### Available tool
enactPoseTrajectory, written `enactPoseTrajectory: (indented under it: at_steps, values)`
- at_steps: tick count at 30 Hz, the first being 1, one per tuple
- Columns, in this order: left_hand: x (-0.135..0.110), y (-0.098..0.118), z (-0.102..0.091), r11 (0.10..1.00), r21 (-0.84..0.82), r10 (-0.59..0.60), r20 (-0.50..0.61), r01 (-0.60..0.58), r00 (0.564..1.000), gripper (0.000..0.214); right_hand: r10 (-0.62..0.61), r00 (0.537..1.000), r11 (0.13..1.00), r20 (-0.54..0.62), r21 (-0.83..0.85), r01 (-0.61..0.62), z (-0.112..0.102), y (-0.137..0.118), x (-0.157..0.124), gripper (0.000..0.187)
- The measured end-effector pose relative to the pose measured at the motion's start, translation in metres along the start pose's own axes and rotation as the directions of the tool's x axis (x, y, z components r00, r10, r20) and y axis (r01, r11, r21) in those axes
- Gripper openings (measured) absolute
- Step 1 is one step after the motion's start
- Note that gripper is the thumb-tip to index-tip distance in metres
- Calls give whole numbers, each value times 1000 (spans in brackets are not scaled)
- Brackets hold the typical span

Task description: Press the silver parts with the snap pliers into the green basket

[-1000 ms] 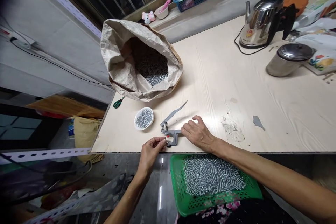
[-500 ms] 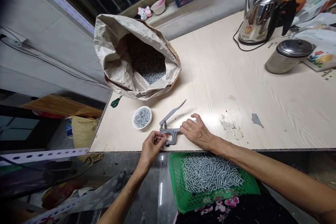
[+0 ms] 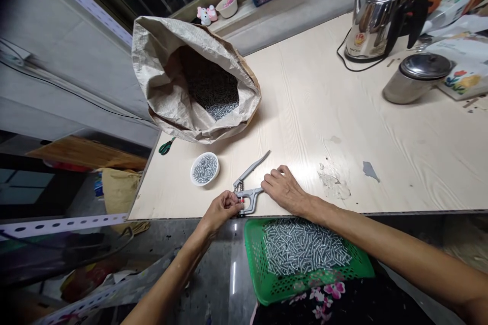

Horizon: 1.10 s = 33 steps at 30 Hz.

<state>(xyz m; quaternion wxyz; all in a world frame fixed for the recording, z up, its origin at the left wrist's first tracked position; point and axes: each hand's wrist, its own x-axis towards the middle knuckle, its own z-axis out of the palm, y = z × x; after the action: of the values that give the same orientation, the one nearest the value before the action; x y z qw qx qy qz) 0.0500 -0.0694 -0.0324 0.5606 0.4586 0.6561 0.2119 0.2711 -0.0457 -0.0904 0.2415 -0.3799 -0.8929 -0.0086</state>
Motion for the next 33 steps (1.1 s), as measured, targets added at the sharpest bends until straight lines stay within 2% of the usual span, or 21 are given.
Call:
enactPoseTrajectory:
  at_steps: [6, 9, 10, 13, 15, 17, 19, 25, 30, 31, 33]
  values:
    - [0, 4, 3, 999, -31, -35, -18, 35, 999, 33, 32, 998, 999, 58, 28, -34, 1, -2, -2, 20]
    - [1, 6, 4, 999, -19, -44, -19, 44, 999, 32, 47, 990, 993, 130, 104, -60, -8, 3, 0, 11]
    - [2, 6, 5, 999, -19, -47, -22, 47, 999, 32, 48, 988, 987, 150, 144, -70, -12, 6, 1, 14]
    - [2, 7, 6, 998, -33, -60, -36, 59, 998, 32, 31, 981, 973, 194, 217, -74, -22, 21, 7, 62]
    - [1, 7, 7, 997, -48, -65, -47, 63, 997, 32, 9, 971, 975, 239, 215, -61, -25, 32, 12, 88]
    - [1, 5, 7, 996, -62, -66, -60, 62, 996, 33, -26, 957, 977, 288, 209, -36, -25, 41, 18, 100]
    - [-1, 4, 8, 996, -71, -61, -74, 55, 995, 32, -47, 945, 979, 323, 205, -21, -25, 49, 25, 104]
    - [-1, 2, 10, 997, -55, -53, -88, 49, 995, 32, -59, 919, 979, 390, 203, -23, -29, 54, 42, 102]
    - [-1, -6, 9, 999, 18, -25, -104, 27, 994, 29, -51, 907, 985, 418, 172, -23, -36, 48, 47, 74]
    - [-4, -7, 10, 997, 76, 9, -132, 1, 991, 27, -51, 906, 987, 420, 162, -19, -37, 46, 47, 67]
    - [-12, -9, 14, 957, 275, 161, -225, -96, 961, 21, -51, 907, 988, 418, 153, -15, -39, 43, 45, 56]
